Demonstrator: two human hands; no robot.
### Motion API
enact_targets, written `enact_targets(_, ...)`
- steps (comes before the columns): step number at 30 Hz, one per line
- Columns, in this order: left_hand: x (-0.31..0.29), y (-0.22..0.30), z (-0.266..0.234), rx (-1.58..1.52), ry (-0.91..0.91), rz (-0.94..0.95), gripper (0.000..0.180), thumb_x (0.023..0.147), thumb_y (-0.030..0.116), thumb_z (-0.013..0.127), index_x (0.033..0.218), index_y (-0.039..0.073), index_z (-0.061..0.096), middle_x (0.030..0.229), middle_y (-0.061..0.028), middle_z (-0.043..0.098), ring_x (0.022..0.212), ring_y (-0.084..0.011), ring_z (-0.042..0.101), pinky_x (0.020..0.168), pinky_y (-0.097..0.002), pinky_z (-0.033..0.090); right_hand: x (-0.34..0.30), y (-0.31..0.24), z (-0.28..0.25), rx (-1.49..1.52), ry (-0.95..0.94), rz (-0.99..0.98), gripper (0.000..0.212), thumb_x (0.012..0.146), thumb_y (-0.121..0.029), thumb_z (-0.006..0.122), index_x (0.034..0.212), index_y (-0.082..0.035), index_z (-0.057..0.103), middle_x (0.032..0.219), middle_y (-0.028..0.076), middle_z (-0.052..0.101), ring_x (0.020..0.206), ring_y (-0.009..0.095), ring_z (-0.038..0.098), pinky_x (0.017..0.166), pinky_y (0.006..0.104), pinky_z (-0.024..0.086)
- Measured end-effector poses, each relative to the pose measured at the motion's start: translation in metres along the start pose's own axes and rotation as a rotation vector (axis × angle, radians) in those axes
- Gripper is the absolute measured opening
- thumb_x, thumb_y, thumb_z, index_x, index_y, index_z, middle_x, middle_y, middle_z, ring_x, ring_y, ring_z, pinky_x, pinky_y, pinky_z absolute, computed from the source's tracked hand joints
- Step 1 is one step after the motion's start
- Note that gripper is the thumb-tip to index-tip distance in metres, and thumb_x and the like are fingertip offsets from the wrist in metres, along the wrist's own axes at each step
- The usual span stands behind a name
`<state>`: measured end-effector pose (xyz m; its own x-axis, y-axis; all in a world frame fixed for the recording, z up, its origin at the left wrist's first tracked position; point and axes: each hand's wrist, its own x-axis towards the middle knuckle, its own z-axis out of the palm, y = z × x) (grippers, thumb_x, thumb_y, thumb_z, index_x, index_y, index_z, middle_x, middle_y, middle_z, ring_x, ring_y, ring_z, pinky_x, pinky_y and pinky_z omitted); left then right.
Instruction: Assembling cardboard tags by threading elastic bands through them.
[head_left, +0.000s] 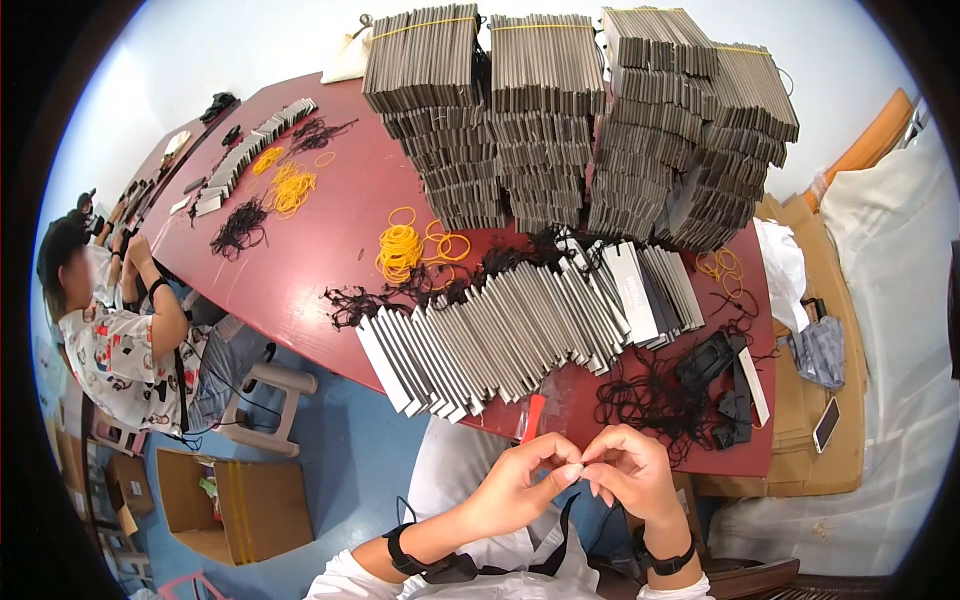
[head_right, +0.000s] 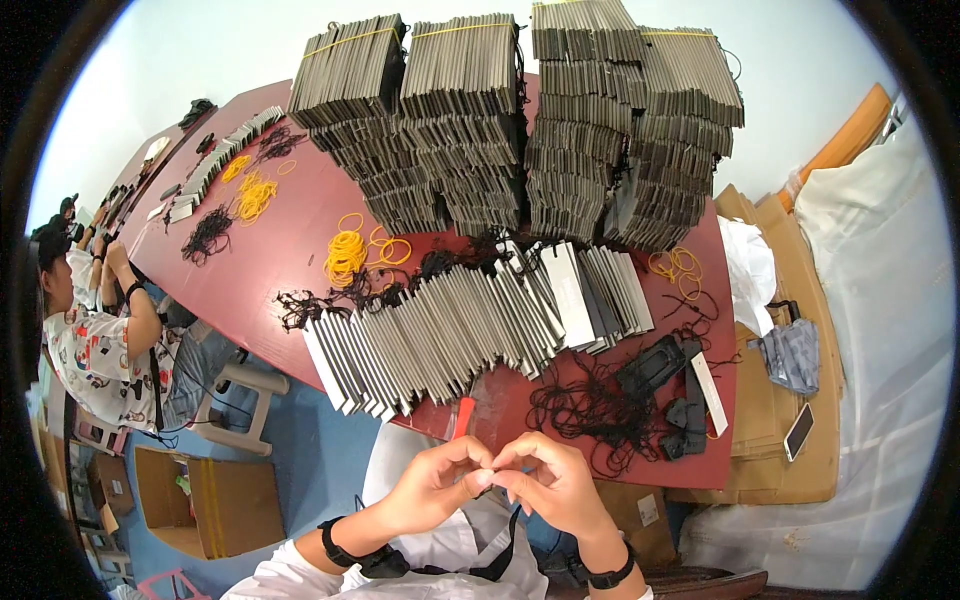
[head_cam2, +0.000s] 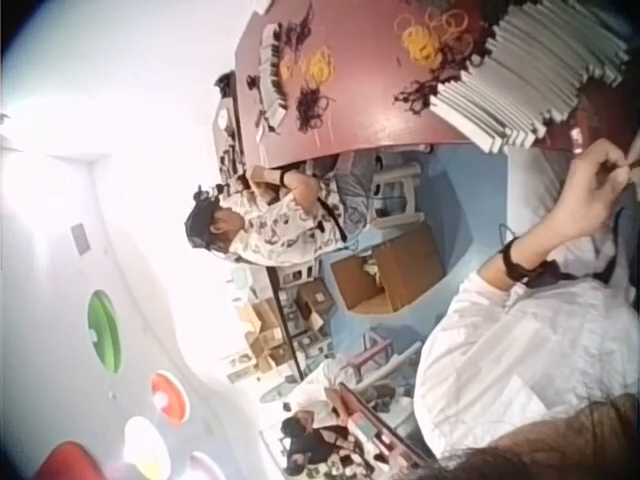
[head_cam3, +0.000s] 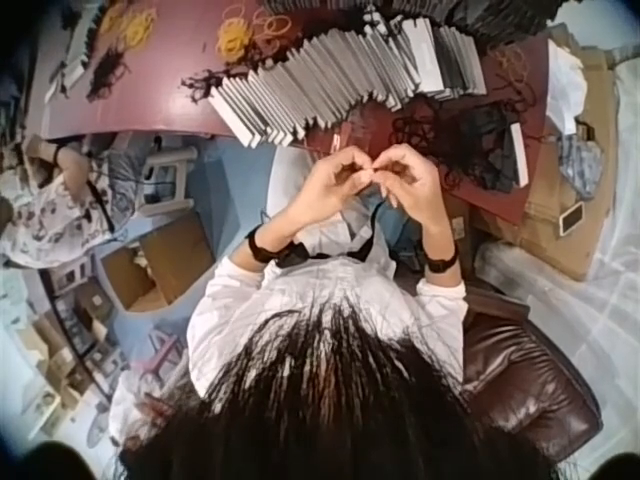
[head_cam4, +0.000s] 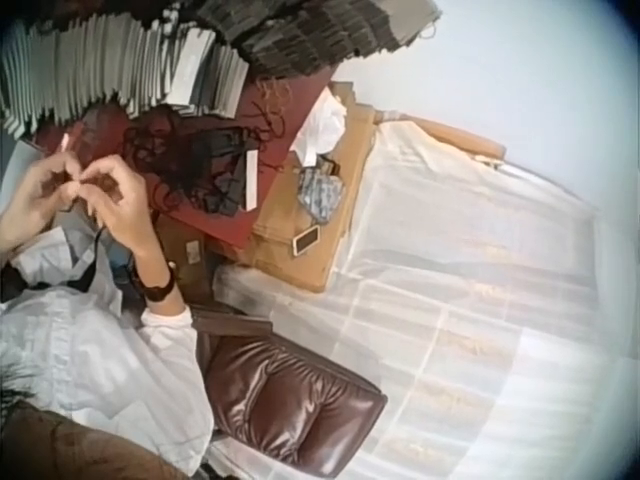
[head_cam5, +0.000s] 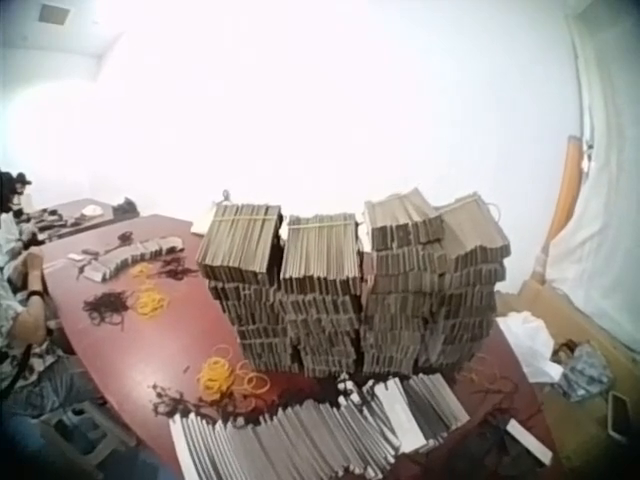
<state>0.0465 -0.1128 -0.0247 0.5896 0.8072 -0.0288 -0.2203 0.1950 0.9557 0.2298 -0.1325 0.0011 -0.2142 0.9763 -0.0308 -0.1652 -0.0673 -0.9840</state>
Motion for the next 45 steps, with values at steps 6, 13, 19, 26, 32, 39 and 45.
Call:
enact_targets(6,0.001,0.002,0.002,-0.198,0.020,-0.047,0.012,0.096,0.008,0.054,0.102,-0.001,0.054,0.095,-0.0029,0.056,0.085,-0.0080,0.054,0.075,-0.0233,0.047,0.004,0.001,-0.003,-0.084,-0.010,0.000,0.006,0.086,0.000,0.064,0.089,0.002,0.059,0.082,0.004,0.059,0.059,0.007,0.057,0.044,0.0185,0.042)
enact_targets(13,0.003,0.006,0.000,-0.070,0.072,0.006,0.010,0.093,0.009,0.058,0.098,0.000,0.059,0.086,0.0023,0.058,0.072,-0.0043,0.050,0.062,-0.0193,0.042,0.006,0.005,-0.004,0.092,-0.011,0.020,0.006,0.087,0.000,0.062,0.091,0.002,0.058,0.084,0.004,0.055,0.063,0.007,0.055,0.046,0.0188,0.042)
enact_targets(19,0.000,0.016,0.003,0.391,0.158,0.037,0.017,0.089,0.007,0.064,0.105,0.001,0.066,0.083,-0.0015,0.068,0.058,-0.0034,0.049,0.053,-0.0203,0.042,0.006,0.002,-0.009,-0.101,0.044,0.001,0.007,0.085,-0.001,0.065,0.087,0.001,0.060,0.087,0.004,0.055,0.066,0.007,0.053,0.053,0.0192,0.043)
enact_targets(26,0.003,0.017,0.000,0.650,0.270,0.196,0.017,0.091,0.010,0.061,0.103,0.000,0.065,0.085,-0.0077,0.068,0.063,-0.0087,0.053,0.059,-0.0258,0.046,0.006,0.000,-0.012,-0.077,0.140,-0.026,0.008,0.083,0.001,0.068,0.086,0.001,0.060,0.087,0.003,0.055,0.079,0.009,0.053,0.072,0.0227,0.044)
enact_targets(32,0.003,0.013,-0.012,-0.041,0.138,-0.148,0.024,0.096,0.019,0.055,0.094,-0.002,0.066,0.083,-0.0006,0.063,0.070,-0.0042,0.045,0.067,-0.0206,0.038,0.008,0.014,-0.006,-0.022,0.225,-0.055,0.007,0.083,0.002,0.066,0.086,0.001,0.059,0.087,0.003,0.055,0.079,0.009,0.055,0.071,0.0227,0.045)
enact_targets(39,0.008,0.019,-0.001,0.386,0.279,0.065,0.014,0.087,0.013,0.067,0.096,0.002,0.069,0.076,-0.0033,0.064,0.063,-0.0057,0.048,0.057,-0.0227,0.041,0.004,0.020,-0.007,0.017,0.224,-0.062,0.007,0.085,0.003,0.064,0.088,0.001,0.059,0.086,0.003,0.056,0.079,0.008,0.056,0.072,0.0223,0.046)
enact_targets(45,0.015,0.036,0.004,0.911,0.351,0.226,0.014,0.080,0.018,0.073,0.087,0.006,0.070,0.064,-0.0048,0.057,0.049,-0.0160,0.050,0.046,-0.0281,0.040,-0.003,0.036,-0.007,0.133,0.291,-0.067,0.007,0.086,-0.001,0.065,0.089,0.000,0.058,0.084,0.001,0.055,0.077,0.007,0.053,0.069,0.0204,0.043)
